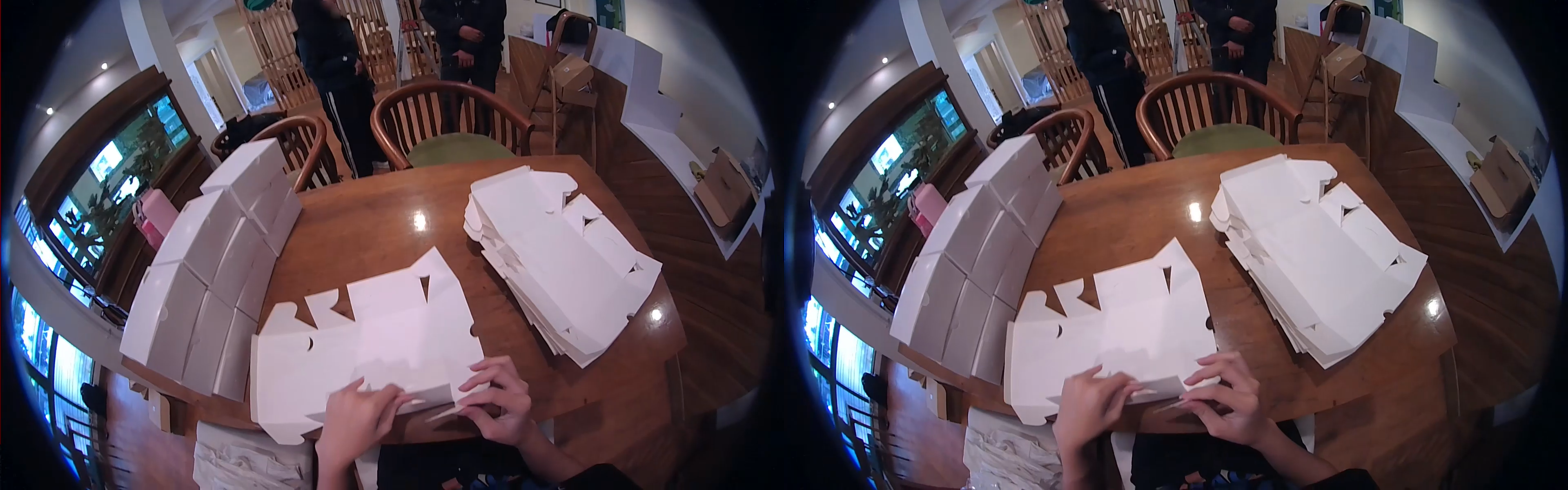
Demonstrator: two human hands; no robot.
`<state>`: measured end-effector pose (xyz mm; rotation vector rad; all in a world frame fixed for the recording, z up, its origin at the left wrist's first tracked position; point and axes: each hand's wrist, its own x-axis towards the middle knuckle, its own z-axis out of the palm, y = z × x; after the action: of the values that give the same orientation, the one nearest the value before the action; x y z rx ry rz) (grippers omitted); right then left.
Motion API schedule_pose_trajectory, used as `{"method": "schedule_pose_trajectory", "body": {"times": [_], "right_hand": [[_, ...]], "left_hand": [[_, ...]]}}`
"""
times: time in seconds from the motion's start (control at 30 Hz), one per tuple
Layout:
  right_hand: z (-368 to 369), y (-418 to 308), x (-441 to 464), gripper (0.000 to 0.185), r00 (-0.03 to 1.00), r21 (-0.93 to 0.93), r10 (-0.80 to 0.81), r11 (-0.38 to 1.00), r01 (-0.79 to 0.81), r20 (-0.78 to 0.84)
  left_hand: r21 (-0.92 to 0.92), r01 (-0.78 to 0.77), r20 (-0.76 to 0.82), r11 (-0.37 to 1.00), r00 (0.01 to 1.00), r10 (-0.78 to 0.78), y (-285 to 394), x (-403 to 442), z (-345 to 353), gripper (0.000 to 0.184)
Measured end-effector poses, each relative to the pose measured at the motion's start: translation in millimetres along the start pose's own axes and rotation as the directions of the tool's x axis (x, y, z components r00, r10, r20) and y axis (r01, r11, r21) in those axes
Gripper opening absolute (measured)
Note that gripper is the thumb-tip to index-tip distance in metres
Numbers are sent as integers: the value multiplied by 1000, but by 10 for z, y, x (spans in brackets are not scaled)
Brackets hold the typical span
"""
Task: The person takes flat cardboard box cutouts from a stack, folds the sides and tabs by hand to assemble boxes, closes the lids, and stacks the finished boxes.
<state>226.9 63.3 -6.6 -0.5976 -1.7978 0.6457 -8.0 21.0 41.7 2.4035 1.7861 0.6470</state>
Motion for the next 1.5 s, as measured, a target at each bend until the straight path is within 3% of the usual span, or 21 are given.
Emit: {"method": "schedule_pose_trajectory", "body": {"times": [0.03, 0.17, 0.27, 0.33, 0.47, 0.8, 0.9, 1.1, 1.23, 1.5], "right_hand": [[10, -8, 21, 22, 1000, -17, 19, 1000, -19, -23], [61, -34, 48, 17, 992, -41, 82, 995, -86, -91], [92, 5, 11, 13, 986, -65, 62, 995, -73, -155], [118, -2, -28, 15, 947, -33, 168, 982, -184, -274], [152, 2, -105, 16, 933, -36, 157, 983, -178, -323], [150, -93, -26, 21, 978, -356, -160, 929, 102, -138], [162, -81, -43, 21, 977, -362, -149, 928, 84, -155], [190, -128, -34, 17, 992, -426, -113, 902, 75, -64], [212, -108, -55, 16, 990, -425, -104, 903, 56, -92], [195, -66, -106, 18, 977, -386, -140, 920, 68, -160]], "left_hand": [[42, -53, 33, 998, 998, 52, -13, 51, -5, 18], [-12, 8, 138, 1000, 990, -6, -7, 209, -16, 21], [-123, 11, 200, 992, 980, 13, -8, 225, 3, 17], [-197, 14, 300, 980, 953, 47, 15, 228, -49, 8], [-314, -58, 261, 948, 954, 145, 41, 221, -75, 11], [-336, -136, 201, 932, 956, 212, 129, 179, 31, 17], [-333, -164, 166, 928, 959, 229, 130, 197, 38, 15], [-311, -55, 218, 949, 968, 127, 139, 201, 67, 15], [-386, -85, 135, 919, 980, 147, 121, 172, 104, 18], [-400, -90, 226, 912, 955, 193, 125, 178, 98, 30]]}}
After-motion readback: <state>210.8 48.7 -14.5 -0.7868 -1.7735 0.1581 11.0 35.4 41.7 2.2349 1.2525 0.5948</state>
